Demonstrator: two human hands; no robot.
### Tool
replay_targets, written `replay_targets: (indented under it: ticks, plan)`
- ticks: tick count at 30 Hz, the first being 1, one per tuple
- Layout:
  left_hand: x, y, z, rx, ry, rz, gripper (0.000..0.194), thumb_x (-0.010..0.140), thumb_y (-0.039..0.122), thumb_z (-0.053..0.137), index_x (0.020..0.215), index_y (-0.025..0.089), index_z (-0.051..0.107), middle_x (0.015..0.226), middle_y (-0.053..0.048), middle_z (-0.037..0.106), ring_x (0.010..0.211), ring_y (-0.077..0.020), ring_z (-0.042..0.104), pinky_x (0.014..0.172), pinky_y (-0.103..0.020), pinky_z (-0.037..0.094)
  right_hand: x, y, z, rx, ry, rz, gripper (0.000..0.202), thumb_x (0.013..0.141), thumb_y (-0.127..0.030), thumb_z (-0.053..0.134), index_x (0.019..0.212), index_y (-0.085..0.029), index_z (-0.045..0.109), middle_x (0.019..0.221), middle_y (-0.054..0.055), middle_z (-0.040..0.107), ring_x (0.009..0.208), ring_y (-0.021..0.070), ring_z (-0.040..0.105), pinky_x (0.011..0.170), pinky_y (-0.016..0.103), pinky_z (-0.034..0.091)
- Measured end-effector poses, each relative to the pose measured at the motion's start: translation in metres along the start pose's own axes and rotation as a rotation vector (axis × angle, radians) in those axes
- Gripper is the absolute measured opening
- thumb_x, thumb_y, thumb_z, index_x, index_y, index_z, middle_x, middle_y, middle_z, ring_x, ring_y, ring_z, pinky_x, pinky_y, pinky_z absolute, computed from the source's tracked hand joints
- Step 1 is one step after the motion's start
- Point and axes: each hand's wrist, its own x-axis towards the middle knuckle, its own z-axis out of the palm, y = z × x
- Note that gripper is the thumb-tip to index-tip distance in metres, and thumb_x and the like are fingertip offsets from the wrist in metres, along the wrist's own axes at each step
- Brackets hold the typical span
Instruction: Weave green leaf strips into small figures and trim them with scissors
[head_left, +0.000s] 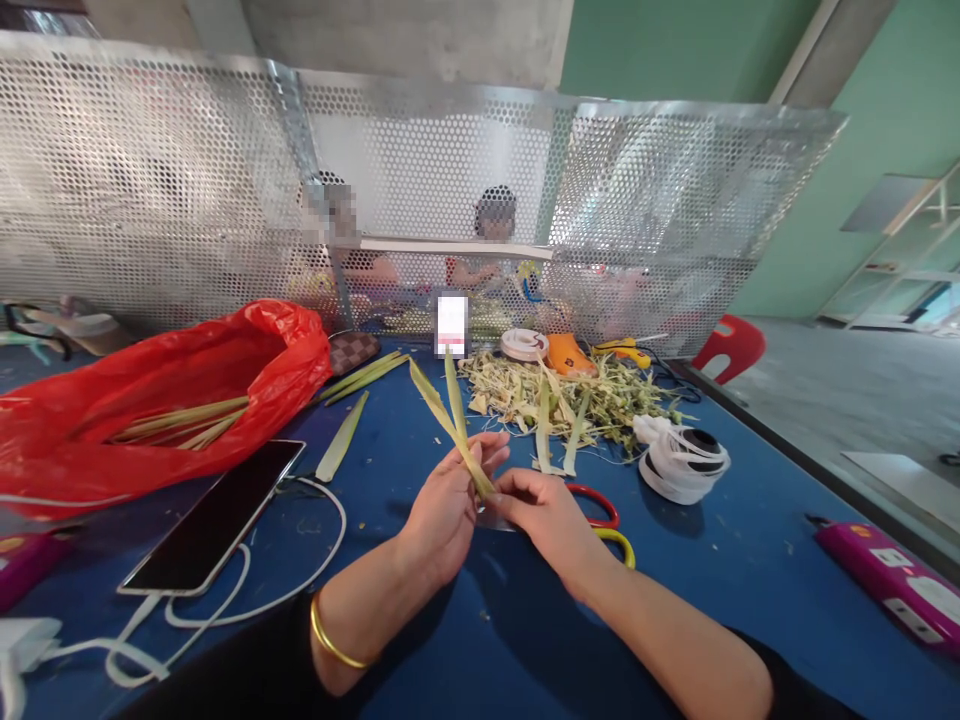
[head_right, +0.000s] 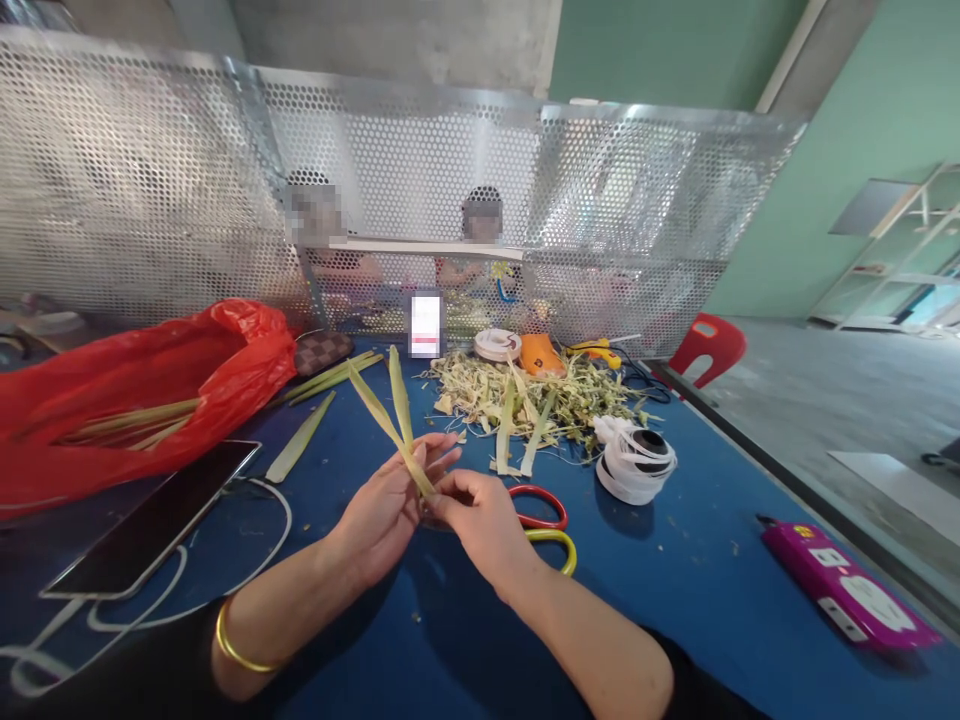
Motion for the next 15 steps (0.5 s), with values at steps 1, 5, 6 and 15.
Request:
replay_targets:
  ticks: [1, 5, 6, 15]
  plan:
    - [-0.0003, -0.0001, 0.0004, -0.003, 0.0, 0.0, 0.012, 0.084, 0.021, 0.057, 0.092, 0.017, 0.066, 0.12, -0.008, 0.063, 0.112, -0.0207, 0.057, 0.08, -0.023, 0.049, 0.0, 0.0, 0.0003, -0.001, -0.007, -0.011, 0.024, 0.067, -0.038, 0.07, 0.063, -0.017, 0.06, 0.06, -0.004, 0.055, 0.061, 0.0119, 0.05, 0.061, 0.024, 0.041]
    - [0.0, 0.0024, 0.0034, -0.016, -0.012, -0.019, 0.014, 0.085, 0.024, 0.057, 0.093, 0.017, 0.065, 0.119, -0.009, 0.063, 0.11, -0.0212, 0.057, 0.073, -0.022, 0.049, 0.0012, 0.0011, -0.0017, -0.007, 0.01, -0.038, 0.022, 0.068, -0.035, 0.069, 0.061, -0.016, 0.06, 0.059, -0.002, 0.058, 0.062, 0.0127, 0.053, 0.062, 0.025, 0.043]
    - [0.0, 0.0037, 0.0041, -0.032, -0.021, -0.036, 0.017, 0.086, 0.027, 0.054, 0.094, 0.017, 0.065, 0.117, -0.009, 0.064, 0.109, -0.0213, 0.058, 0.072, -0.023, 0.049, 0.0014, 0.0012, -0.0025, -0.001, 0.031, -0.034, 0.022, 0.069, -0.034, 0.068, 0.06, -0.016, 0.06, 0.059, -0.002, 0.058, 0.061, 0.0128, 0.053, 0.062, 0.025, 0.043]
    - [-0.0078, 0.0057, 0.0082, 0.04, -0.099, -0.021, 0.017, 0.086, 0.03, 0.054, 0.091, 0.015, 0.06, 0.099, -0.011, 0.068, 0.075, -0.0167, 0.063, 0.049, -0.022, 0.042, 0.001, -0.0025, -0.0035, 0.006, 0.109, -0.006, 0.024, 0.069, -0.035, 0.068, 0.059, -0.016, 0.059, 0.054, -0.001, 0.06, 0.055, 0.0121, 0.053, 0.056, 0.024, 0.041]
